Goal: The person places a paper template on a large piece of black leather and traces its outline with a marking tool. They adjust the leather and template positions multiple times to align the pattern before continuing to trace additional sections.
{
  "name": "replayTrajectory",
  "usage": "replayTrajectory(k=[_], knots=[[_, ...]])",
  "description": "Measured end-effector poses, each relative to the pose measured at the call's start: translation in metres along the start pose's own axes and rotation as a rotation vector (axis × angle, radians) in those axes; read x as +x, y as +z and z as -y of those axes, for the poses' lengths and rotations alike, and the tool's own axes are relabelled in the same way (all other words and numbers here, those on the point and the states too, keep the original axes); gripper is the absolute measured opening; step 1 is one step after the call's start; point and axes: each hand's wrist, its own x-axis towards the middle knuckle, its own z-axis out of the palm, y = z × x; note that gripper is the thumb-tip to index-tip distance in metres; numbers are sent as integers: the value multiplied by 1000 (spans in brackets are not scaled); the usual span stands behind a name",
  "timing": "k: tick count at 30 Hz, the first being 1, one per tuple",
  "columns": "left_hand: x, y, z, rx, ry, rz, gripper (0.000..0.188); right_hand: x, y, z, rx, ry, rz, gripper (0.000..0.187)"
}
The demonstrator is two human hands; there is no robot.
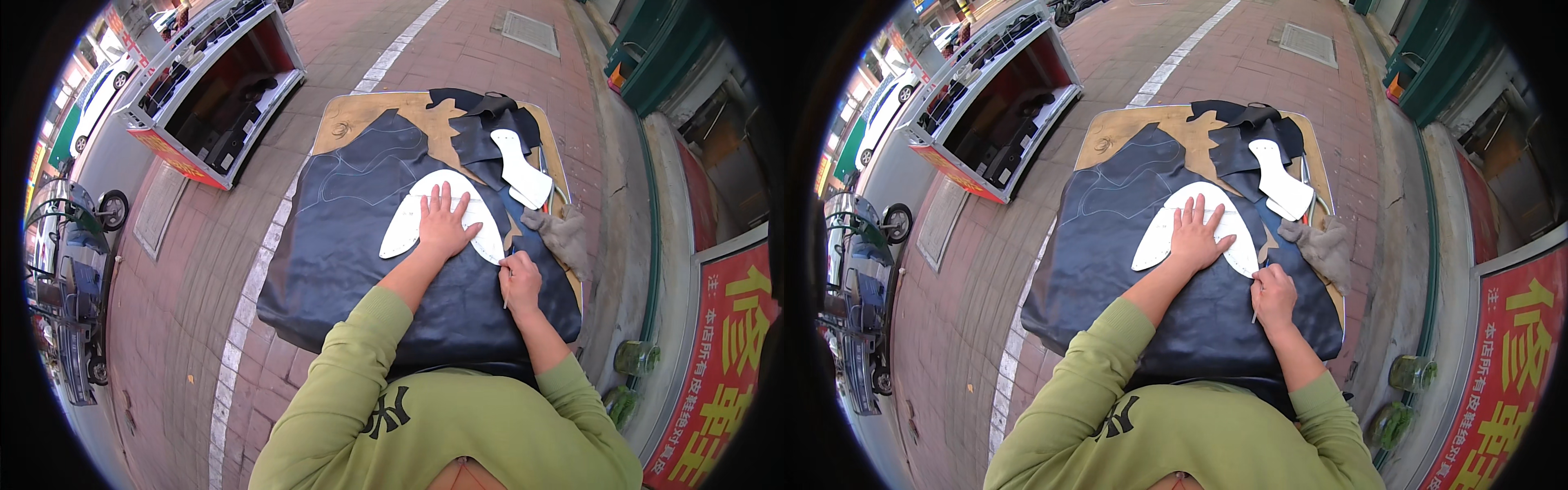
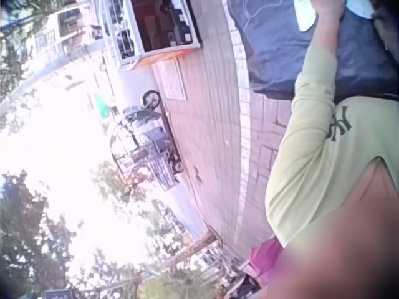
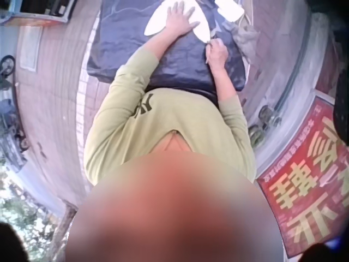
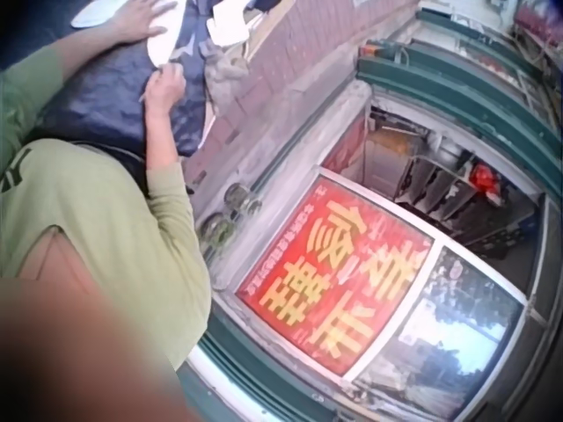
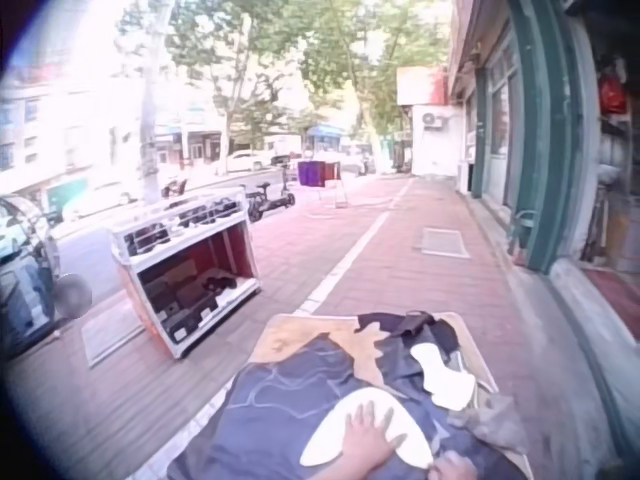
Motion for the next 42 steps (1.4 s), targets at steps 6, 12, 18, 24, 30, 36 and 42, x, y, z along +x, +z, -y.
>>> replayTrajectory(k=[6,12,18,24,30,36,42], knots=[[0,-2,-1,-8,10,-1,78,0,-5,1,-9,33,68,11],[0,-3,1,-11,21,-16,80,25,-8,16,261,50,-16,32],[-1,-5,2,-29,25,-16,79,80,23,29,566,13,148,27],[-1,-4,3,-50,24,4,76,109,66,25,480,47,98,25],[2,11,7,-43,37,-44,75,120,82,48,484,-14,171,24],[1,23,14,-15,64,-125,87,125,103,97,463,86,730,26],[9,24,13,-94,56,-58,96,139,102,116,534,15,1150,19]])
